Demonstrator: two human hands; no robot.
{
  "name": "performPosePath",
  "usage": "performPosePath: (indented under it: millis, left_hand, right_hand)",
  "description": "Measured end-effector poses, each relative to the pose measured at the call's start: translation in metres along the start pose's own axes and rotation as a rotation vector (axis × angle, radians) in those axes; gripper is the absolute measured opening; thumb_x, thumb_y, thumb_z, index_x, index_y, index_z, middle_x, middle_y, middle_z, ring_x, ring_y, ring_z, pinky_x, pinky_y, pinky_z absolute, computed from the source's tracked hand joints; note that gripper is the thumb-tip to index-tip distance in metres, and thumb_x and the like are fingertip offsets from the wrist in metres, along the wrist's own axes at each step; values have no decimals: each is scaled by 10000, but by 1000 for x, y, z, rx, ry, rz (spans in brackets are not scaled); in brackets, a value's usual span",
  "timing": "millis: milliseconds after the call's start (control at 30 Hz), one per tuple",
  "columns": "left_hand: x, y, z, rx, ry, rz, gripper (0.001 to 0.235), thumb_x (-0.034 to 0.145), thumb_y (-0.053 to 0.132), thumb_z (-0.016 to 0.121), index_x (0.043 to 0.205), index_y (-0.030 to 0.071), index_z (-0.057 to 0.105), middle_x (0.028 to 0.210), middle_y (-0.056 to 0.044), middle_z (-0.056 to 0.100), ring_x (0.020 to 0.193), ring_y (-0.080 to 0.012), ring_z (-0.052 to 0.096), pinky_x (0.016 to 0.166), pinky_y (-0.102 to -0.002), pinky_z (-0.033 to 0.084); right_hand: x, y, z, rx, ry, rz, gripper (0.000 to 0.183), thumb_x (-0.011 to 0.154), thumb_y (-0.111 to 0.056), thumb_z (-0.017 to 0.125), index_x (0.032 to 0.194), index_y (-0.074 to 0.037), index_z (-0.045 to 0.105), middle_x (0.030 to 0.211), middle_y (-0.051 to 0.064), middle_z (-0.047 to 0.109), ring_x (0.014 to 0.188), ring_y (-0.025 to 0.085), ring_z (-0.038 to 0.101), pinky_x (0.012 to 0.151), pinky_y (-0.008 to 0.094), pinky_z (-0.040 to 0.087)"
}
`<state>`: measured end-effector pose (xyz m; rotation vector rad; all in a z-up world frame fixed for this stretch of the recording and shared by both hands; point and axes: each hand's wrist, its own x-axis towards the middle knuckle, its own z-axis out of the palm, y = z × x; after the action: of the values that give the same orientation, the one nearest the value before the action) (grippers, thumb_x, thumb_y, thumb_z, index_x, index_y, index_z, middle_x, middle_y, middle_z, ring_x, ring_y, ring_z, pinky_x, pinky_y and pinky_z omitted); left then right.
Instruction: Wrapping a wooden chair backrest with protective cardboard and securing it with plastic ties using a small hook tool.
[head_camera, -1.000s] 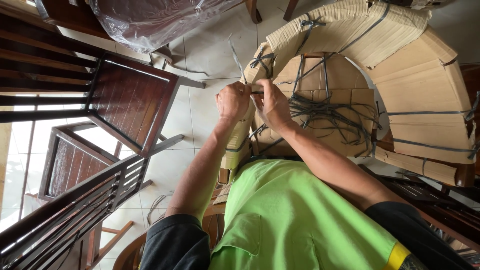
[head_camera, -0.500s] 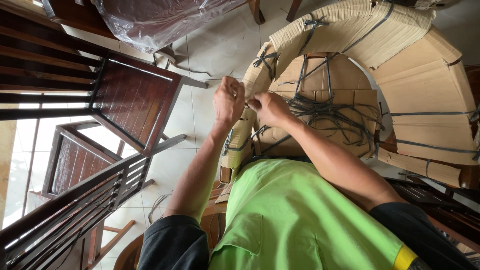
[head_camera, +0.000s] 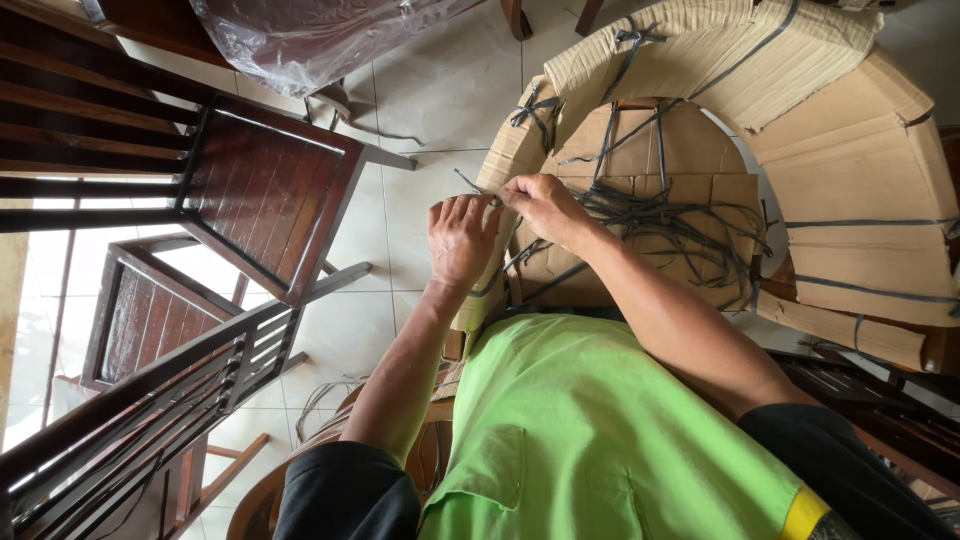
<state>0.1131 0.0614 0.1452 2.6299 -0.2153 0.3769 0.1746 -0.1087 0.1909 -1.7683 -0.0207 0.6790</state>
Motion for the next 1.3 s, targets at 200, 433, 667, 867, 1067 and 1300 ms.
performPosePath:
  millis: [200, 433, 667, 867, 1067, 1300]
  left_hand:
    - [0, -5, 7, -141, 56, 40, 25, 909, 167, 719, 891, 163, 702, 809, -8, 656, 864, -225, 678, 805, -356, 514]
    - [8, -60, -11, -747, -281, -410, 224, 1054, 187, 591, 871, 86, 670, 682, -56, 566, 693, -210, 582, 692, -367, 445]
    - [30, -103, -18, -3, -302, -254, 228, 1034, 256, 629, 829, 157, 642, 654, -60, 672, 646, -318, 713, 636, -454, 557]
    - [31, -83, -19, 85, -105, -372, 107, 998, 305, 672, 1050, 212, 659, 982, -19, 632, 1025, -296, 643, 878, -472, 514]
    - [-2, -46, -7, 102, -35, -701, 519, 1099, 562, 369, 929, 156, 642, 961, -49, 586, 1021, -272, 613, 1023, -491, 391]
    - [-7, -44, 33, -574, -296, -1190, 618, 886, 725, 590, 957, 162, 836, 907, -144, 768, 963, -308, 715, 905, -427, 524]
  right_hand:
    - [13, 24, -5, -194, 22, -24, 151, 961, -271, 701, 983, -142, 776, 711, 43, 664, 737, 207, 639, 702, 354, 510]
    - [18, 30, -14, -285, 58, -25, 184, 974, -334, 719, 1025, -160, 749, 735, 44, 681, 771, 241, 687, 727, 389, 544]
    - [29, 111, 2, -297, 189, -27, 128, 998, -233, 668, 971, -113, 703, 773, 132, 688, 825, 357, 709, 759, 468, 543]
    - [15, 88, 0, -372, 193, 2, 171, 998, -309, 662, 1008, -142, 699, 844, 140, 721, 911, 394, 721, 802, 503, 558]
    - [16, 83, -4, -351, 170, 40, 182, 998, -307, 645, 1025, -142, 716, 862, 180, 717, 946, 438, 700, 823, 545, 538]
    - [20, 95, 0, -373, 148, 37, 219, 1008, -344, 638, 1022, -141, 720, 858, 173, 709, 947, 432, 700, 822, 525, 538]
